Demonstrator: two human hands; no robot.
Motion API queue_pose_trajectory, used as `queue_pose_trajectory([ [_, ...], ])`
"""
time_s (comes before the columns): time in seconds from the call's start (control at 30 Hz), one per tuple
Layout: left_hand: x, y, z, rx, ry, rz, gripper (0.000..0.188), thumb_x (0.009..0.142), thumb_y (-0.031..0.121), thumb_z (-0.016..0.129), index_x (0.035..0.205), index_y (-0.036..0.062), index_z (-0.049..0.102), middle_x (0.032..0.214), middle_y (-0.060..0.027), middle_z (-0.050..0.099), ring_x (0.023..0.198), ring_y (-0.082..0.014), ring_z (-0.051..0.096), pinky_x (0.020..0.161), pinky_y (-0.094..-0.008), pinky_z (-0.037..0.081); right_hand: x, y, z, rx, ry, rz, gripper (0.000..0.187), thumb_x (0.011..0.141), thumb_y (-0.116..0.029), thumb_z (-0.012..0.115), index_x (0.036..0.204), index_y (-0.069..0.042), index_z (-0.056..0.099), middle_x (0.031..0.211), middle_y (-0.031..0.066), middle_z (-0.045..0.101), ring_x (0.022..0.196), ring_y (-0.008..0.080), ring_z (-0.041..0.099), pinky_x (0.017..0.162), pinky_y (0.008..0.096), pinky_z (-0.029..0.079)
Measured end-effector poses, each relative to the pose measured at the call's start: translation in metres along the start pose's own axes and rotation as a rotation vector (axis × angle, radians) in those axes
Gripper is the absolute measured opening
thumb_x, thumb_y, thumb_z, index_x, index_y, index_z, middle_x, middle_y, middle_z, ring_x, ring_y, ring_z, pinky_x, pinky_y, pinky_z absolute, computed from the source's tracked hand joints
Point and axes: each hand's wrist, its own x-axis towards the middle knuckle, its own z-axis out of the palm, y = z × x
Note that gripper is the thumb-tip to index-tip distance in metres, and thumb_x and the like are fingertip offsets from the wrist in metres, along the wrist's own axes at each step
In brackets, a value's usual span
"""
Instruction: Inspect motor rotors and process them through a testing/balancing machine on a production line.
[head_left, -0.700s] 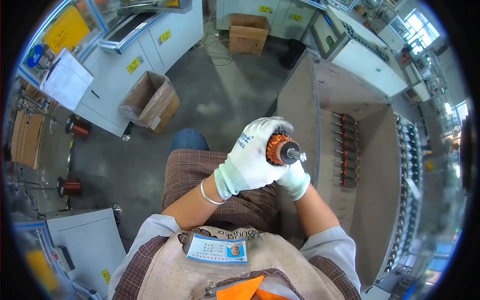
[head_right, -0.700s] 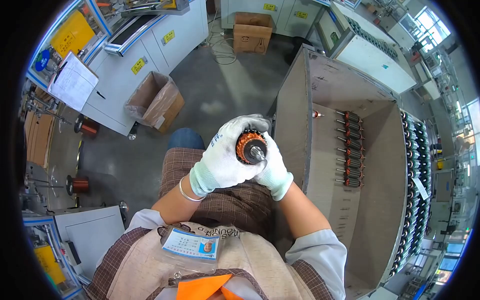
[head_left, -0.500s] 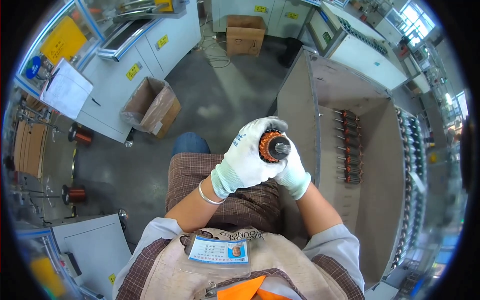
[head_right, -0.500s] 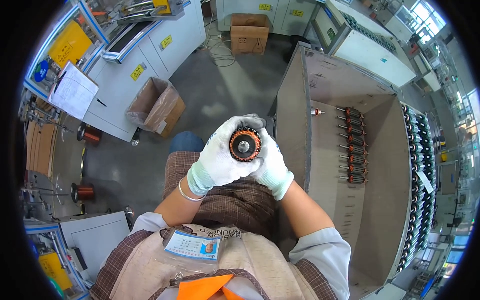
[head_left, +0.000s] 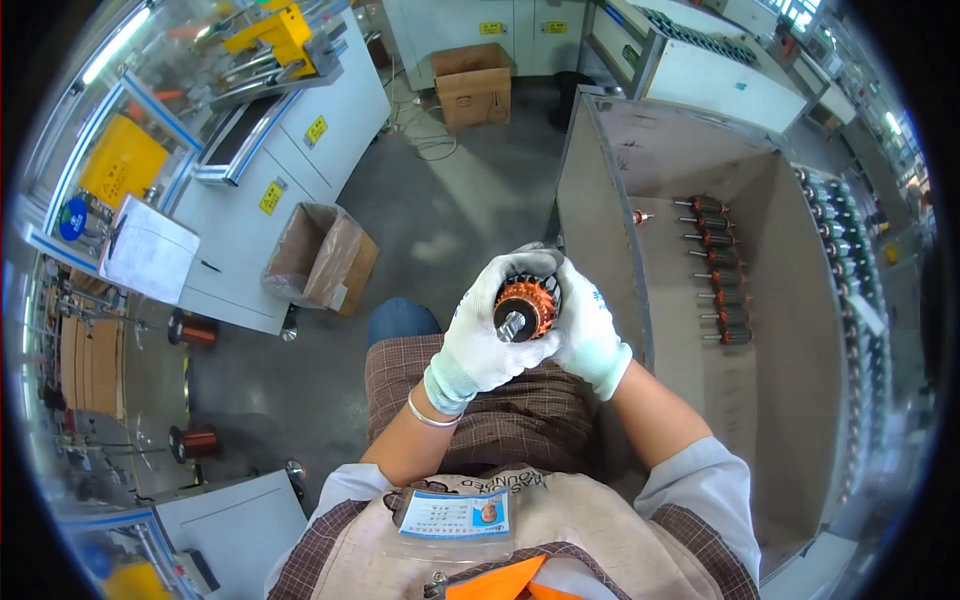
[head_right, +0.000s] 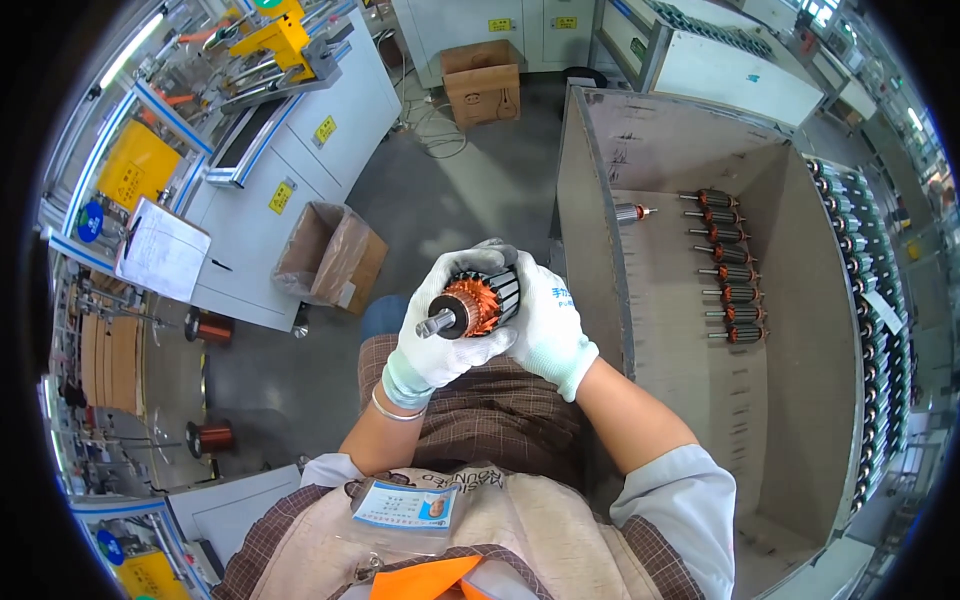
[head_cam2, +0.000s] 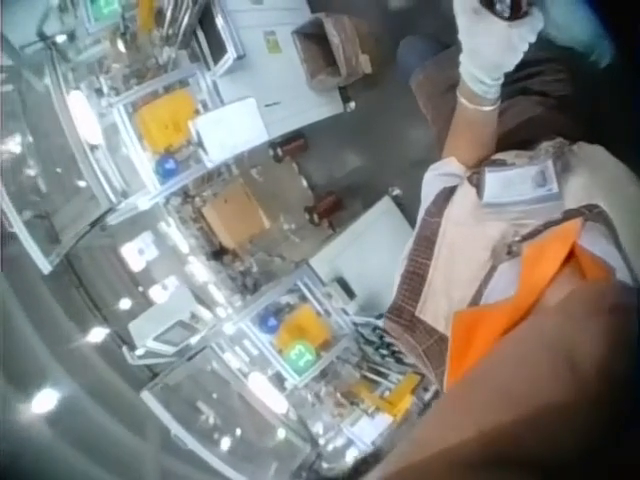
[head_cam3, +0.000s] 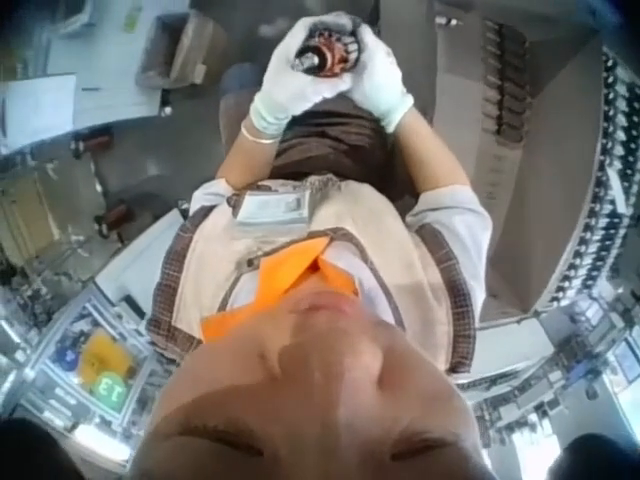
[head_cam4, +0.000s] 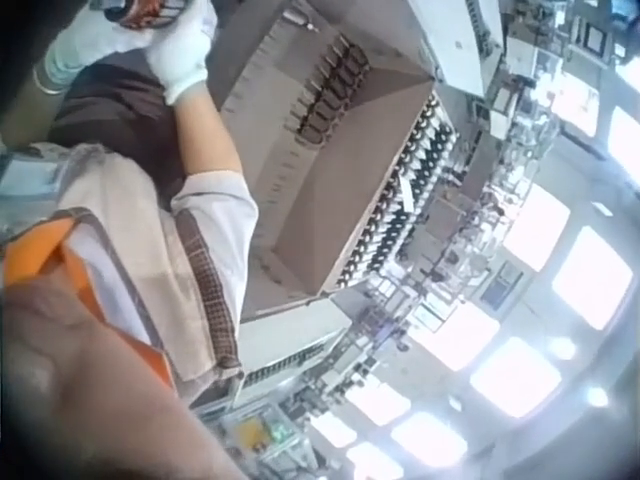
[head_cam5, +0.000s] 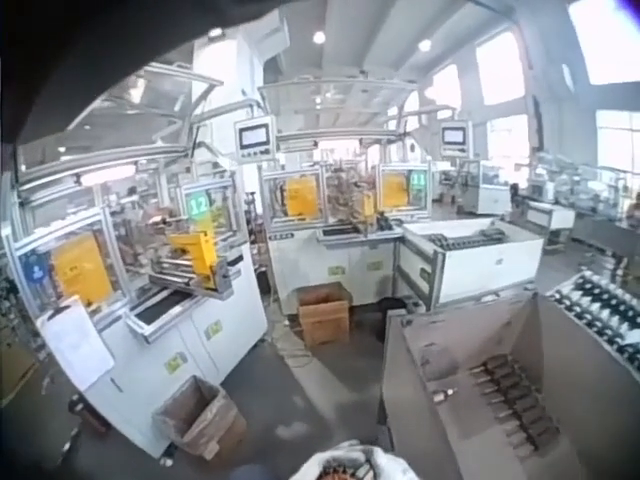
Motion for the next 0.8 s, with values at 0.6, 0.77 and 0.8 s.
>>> queue_pose_trajectory([
  [0.6,0.007,0.030,-0.027,-0.782,-0.076,-0.169,0.069,0.083,0.012,0.074,0.140,-0.0037,0.038,0.125,-0.0118,0.058,0.121,-0.0205,0.053,0.105,-0.0356,0.041,-0.015,-0.071,-0.031,0.908,-0.377,0.555,0.046,0.074,-0.024,0.074,0.108,0.002,0.055,0.083,0.0072,0.061,0.070,0.0146,0.061,0.063,0.0272,0.050],
  [0.77,0.009,0.023,-0.019,-0.812,-0.061,-0.191,0.065,0.085,0.014,0.073,0.138,-0.0033,0.041,0.121,-0.0114,0.060,0.113,-0.0190,0.058,0.100,-0.0335,0.045,-0.021,-0.073,-0.037,1.117,-0.390,0.635,0.034,0.082,-0.022,0.072,0.105,0.000,0.061,0.082,0.0016,0.059,0.066,0.0094,0.057,0.059,0.0233,0.047],
  [0.8,0.009,0.021,-0.018,-0.803,-0.044,-0.195,0.064,0.085,0.015,0.073,0.137,-0.0034,0.042,0.120,-0.0110,0.061,0.110,-0.0185,0.059,0.099,-0.0329,0.046,-0.022,-0.072,-0.038,1.121,-0.389,0.648,0.034,0.083,-0.024,0.072,0.104,0.000,0.061,0.081,0.0017,0.058,0.065,0.0094,0.057,0.058,0.0230,0.047],
])
